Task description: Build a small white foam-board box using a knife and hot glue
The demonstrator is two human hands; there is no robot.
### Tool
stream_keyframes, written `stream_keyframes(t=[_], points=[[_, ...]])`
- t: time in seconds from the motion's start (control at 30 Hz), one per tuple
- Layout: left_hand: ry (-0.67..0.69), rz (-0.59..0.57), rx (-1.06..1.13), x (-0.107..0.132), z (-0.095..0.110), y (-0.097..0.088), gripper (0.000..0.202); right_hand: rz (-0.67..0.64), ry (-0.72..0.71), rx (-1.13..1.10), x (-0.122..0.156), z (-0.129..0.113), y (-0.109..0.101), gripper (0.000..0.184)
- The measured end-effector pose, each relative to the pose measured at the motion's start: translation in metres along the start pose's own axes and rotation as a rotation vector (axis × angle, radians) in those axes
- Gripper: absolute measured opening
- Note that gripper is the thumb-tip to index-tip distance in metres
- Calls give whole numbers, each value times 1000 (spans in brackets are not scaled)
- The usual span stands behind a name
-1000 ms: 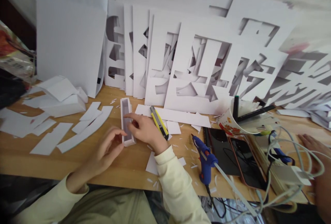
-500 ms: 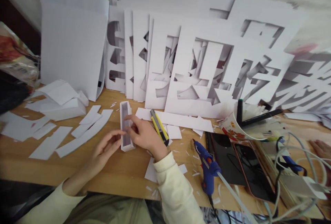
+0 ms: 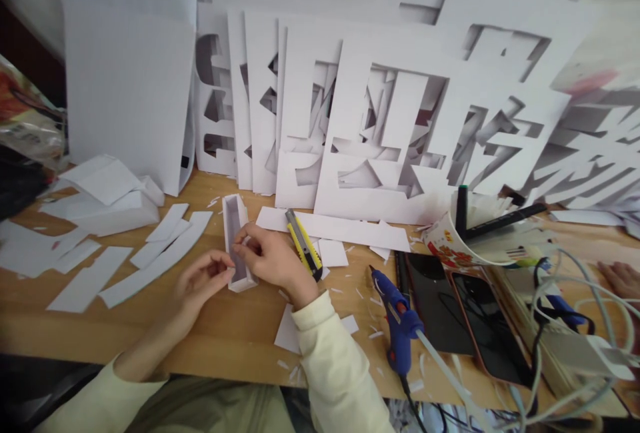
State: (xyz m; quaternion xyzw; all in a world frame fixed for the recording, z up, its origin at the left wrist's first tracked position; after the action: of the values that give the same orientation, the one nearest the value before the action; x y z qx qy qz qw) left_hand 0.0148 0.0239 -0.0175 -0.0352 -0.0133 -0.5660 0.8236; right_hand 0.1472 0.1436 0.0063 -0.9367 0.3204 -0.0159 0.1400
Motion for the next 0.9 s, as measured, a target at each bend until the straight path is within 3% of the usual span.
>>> stream_keyframes(t=[0.57, 0.9], points=[[-162, 283, 125, 10, 21, 29, 37, 16, -12, 26, 0, 0, -2, 6], [-131, 323, 178, 11, 20, 36, 39, 15, -18, 23, 0, -1, -2, 5]])
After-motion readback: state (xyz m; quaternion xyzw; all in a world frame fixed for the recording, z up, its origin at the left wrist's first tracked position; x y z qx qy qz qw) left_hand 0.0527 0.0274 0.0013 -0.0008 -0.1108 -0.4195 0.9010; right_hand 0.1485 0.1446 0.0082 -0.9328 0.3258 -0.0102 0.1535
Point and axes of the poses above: each hand's wrist, its own x-axis away from the middle knuckle, its own y-axis out of the palm, z = x × y, the point moved 1 cm from there along -x, towards the middle knuckle, and after that the axes turned 2 degrees about x, right-handed, at the moved point
